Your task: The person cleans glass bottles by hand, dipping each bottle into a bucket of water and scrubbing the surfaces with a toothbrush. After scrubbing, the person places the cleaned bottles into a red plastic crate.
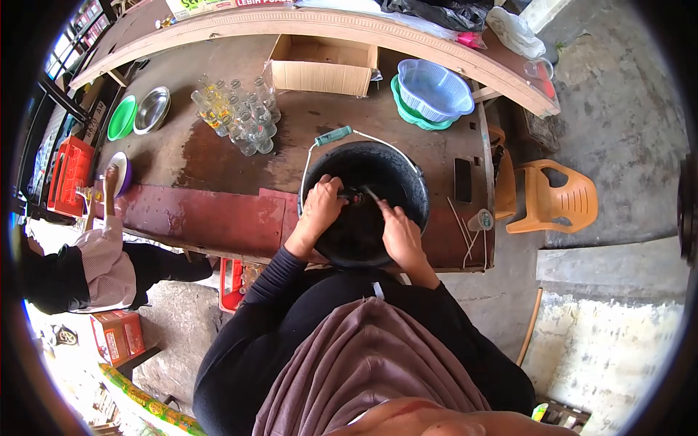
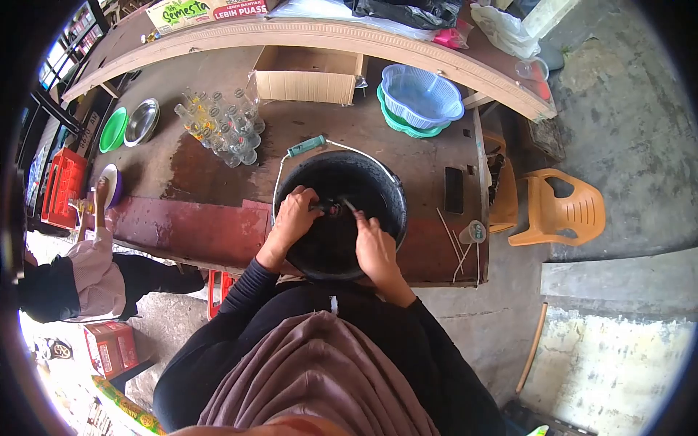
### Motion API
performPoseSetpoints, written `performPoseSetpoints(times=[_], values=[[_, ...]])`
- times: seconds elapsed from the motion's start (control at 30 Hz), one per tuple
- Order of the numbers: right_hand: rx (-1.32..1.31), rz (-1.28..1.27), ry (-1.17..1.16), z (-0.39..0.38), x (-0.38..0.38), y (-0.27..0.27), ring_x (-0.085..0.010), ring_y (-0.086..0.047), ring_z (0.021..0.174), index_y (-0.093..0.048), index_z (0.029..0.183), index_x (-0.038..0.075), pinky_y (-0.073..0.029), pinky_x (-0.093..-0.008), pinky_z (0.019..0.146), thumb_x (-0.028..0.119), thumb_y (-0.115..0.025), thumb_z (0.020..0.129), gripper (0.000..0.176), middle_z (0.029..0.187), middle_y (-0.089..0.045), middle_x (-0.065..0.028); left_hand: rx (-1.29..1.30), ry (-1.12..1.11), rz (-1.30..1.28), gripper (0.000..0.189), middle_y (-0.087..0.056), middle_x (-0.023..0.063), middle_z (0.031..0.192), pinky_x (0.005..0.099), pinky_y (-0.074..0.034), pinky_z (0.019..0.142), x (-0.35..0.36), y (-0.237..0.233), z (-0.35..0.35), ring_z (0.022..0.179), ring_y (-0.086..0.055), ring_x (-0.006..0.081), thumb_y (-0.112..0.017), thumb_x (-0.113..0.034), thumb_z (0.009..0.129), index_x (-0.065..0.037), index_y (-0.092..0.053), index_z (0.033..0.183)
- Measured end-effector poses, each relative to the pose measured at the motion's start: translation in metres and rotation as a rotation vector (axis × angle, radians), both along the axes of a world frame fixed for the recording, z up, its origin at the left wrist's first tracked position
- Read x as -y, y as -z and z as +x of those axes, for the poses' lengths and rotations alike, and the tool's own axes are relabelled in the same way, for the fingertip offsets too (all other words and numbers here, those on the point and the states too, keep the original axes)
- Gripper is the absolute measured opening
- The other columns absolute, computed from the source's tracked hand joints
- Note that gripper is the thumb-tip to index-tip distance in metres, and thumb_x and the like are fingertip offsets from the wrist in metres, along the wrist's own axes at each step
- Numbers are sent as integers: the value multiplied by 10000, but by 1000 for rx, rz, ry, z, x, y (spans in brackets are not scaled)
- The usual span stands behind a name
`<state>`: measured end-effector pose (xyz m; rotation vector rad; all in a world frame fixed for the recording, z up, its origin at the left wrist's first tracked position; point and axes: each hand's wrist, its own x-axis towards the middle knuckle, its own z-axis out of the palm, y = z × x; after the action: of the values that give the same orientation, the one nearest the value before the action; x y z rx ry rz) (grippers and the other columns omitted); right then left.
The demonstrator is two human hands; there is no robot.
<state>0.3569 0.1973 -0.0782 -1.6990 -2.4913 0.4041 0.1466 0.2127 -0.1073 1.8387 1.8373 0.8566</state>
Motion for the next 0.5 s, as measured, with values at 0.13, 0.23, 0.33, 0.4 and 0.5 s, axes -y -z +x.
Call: performPoseSetpoints(times=[0.13,0.23,0.33,0.4,0.5], values=[[-213,7,-70,-1,2,-15,-393,-651,748,-513,1352,79,-526,-484,656,93,-479,933,420,987,-586,-166,11,-3,-3,370,-661,238,984,462,-534,764,-2,-2,-2,911,-655,410,-833,-94,661,14,-634,953],[-179,-1,-129,-1,6,-12,-392,-652,747,-521,1342,77,-529,-477,665,67,-491,915,428,987,-581,-173,-47,48,-210,384,-665,230,973,460,-535,773,-4,-6,-1,906,-656,411,-827,-97,667,14,-644,985],[-17,-52,-13,6,-5,-7,-392,-654,746,-526,1346,85,-534,-474,672,39,-500,894,455,992,-583,-185,-15,47,14,361,-665,234,943,460,-536,773,-1,0,-2,902,-661,397,-818,-123,688,20,-642,969],[-74,-37,-58,7,-1,-12,-386,-658,751,-525,1345,74,-533,-477,673,41,-498,899,448,995,-586,-186,6,-42,63,333,-675,217,935,443,-523,761,-1,-1,2,871,-665,381,-800,-189,730,-4,-662,971],[-268,-21,-173,-1,7,-10,-374,-660,772,-536,1335,67,-532,-479,675,38,-495,900,438,994,-593,-176,-24,-33,-36,324,-682,202,875,417,-529,743,-6,10,-1,846,-674,363,-808,-159,722,-10,-664,972]])
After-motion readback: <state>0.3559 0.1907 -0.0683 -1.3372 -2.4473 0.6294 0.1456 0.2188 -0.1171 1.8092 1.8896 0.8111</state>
